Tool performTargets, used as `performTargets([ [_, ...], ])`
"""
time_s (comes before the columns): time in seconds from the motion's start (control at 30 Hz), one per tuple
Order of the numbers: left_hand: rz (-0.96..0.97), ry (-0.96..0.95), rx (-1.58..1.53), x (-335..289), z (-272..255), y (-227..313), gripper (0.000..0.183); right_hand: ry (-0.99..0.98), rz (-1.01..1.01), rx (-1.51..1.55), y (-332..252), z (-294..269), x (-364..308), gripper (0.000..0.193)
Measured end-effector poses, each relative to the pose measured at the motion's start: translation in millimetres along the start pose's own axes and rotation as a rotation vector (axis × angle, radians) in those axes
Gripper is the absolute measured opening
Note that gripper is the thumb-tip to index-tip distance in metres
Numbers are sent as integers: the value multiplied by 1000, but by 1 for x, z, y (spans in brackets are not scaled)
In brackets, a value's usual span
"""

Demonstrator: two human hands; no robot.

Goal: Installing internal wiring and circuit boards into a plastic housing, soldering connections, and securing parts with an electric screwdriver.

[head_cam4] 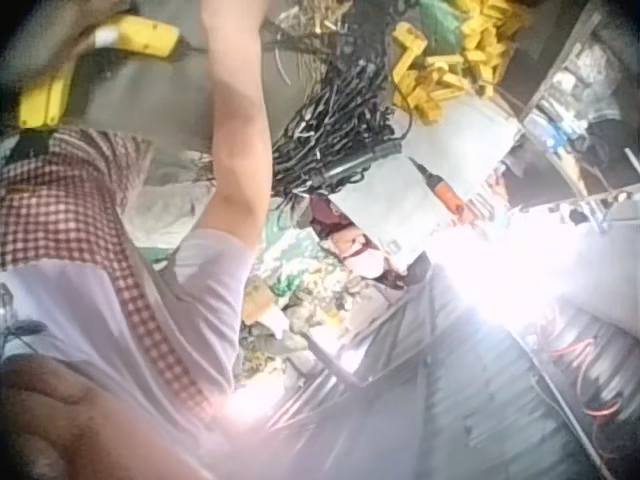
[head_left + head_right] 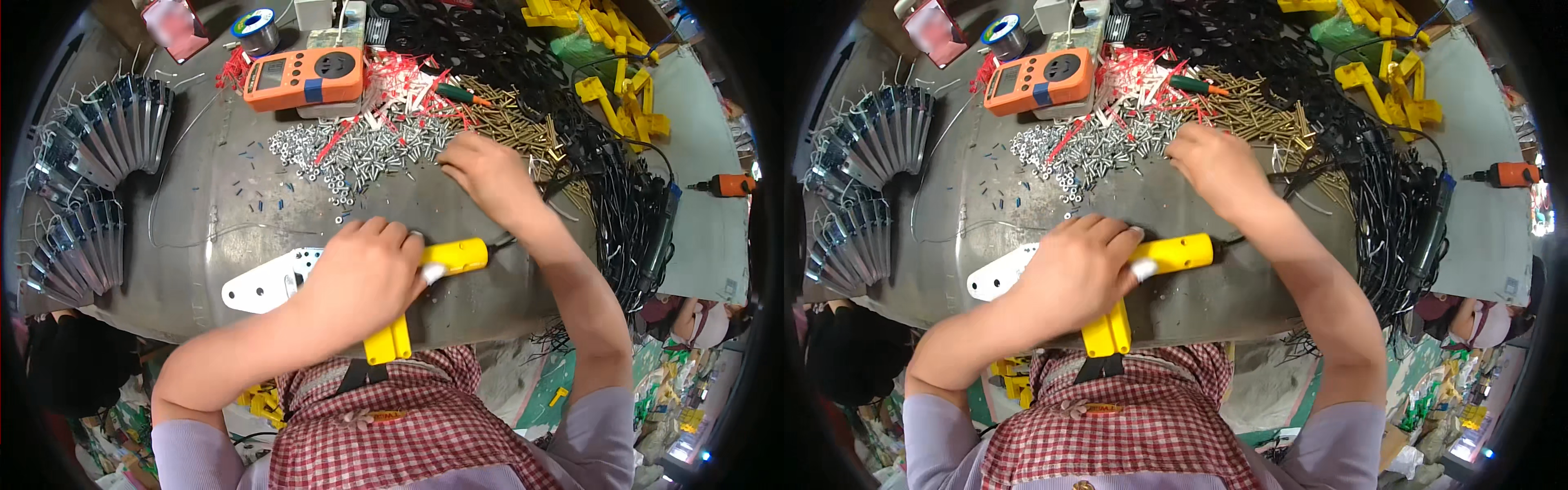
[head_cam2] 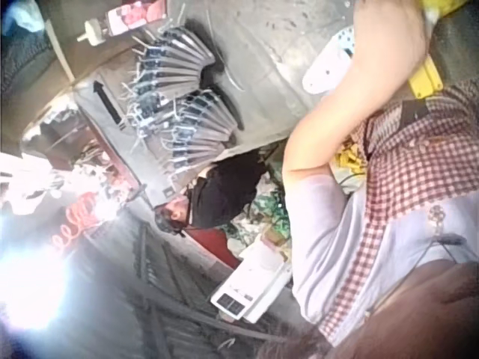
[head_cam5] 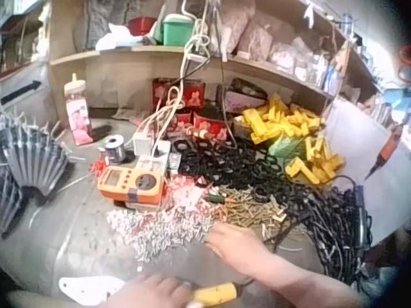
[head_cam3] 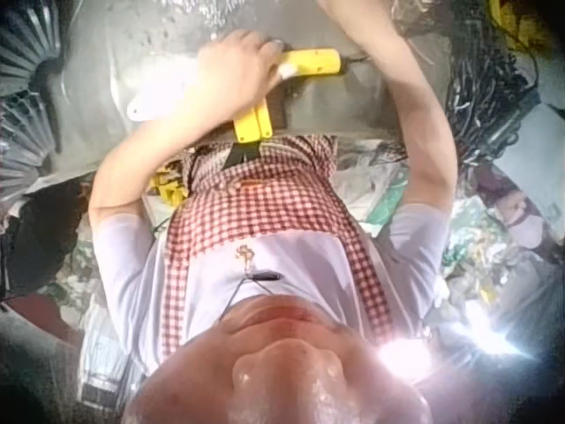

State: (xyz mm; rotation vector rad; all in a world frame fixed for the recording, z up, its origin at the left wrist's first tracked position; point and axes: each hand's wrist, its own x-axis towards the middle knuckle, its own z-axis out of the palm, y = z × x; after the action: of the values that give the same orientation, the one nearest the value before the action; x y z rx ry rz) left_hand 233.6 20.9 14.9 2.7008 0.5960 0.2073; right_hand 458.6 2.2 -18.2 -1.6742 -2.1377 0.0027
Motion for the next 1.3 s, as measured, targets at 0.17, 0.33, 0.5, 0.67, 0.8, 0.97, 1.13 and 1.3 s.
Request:
performTargets([
  [0.17, 345, 187, 44, 61, 11, -56, 19, 3, 121, 51, 0, 2, 6, 11],
  [0.33, 381, 130, 147, 61, 16, -61, 22, 37, 106, 103, 4, 12, 20, 9],
  [0.5, 0, 205, -301, 9, -27, -37, 31, -104, 207, -135, -5, 9, 19, 10],
  [0.67, -136, 37, -746, -87, -25, -6, 25, -325, 464, 819, -74, -51, -8, 15],
  [0.8, -175, 7, -790, -113, -11, 2, 27, -614, 442, 1007, -121, -57, -47, 17],
  [0.97, -101, 59, -646, -111, -2, 8, 32, -720, 653, 1008, -136, -50, -59, 19],
  [1.13, 328, 355, -208, -117, 13, 10, 21, -491, 285, 673, -139, -48, -56, 17],
  [1.3, 486, 480, -62, -126, 29, -8, 15, -186, 102, 529, -113, -27, -2, 10],
])
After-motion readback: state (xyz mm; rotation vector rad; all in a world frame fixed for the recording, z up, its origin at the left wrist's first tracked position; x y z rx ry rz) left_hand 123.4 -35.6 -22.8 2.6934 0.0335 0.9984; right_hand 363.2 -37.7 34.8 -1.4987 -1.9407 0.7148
